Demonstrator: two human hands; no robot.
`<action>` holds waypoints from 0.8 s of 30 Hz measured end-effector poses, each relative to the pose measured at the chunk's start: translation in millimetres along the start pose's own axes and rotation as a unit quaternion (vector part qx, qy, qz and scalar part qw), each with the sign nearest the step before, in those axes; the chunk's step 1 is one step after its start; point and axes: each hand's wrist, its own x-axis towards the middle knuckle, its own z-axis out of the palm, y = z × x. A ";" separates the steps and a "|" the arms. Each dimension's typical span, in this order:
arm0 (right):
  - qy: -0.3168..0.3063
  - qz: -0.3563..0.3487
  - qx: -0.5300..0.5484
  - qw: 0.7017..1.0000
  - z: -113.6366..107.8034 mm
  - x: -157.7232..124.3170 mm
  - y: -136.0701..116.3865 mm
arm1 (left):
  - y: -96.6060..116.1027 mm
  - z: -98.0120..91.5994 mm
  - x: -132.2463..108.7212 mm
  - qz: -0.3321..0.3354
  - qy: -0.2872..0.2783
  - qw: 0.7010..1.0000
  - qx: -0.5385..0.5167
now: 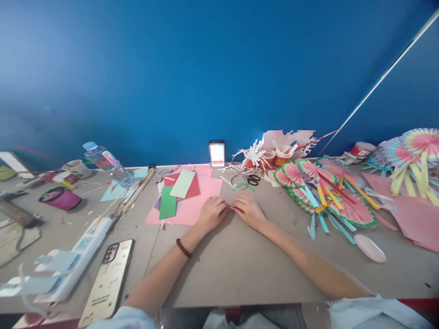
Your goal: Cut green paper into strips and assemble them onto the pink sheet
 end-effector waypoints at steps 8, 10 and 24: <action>0.072 -0.017 -0.014 0.997 3.6 -2.0 1.5 | 4.6 -4.9 0.6 0.023 0.038 0.998 0.042; 0.075 -0.010 -0.012 0.997 3.3 -1.8 1.1 | 3.9 -4.6 0.4 0.024 0.048 0.997 0.048; -0.004 0.135 0.080 0.988 -6.0 -0.8 -5.3 | -19.9 -0.8 -5.8 -0.094 0.110 0.989 -0.016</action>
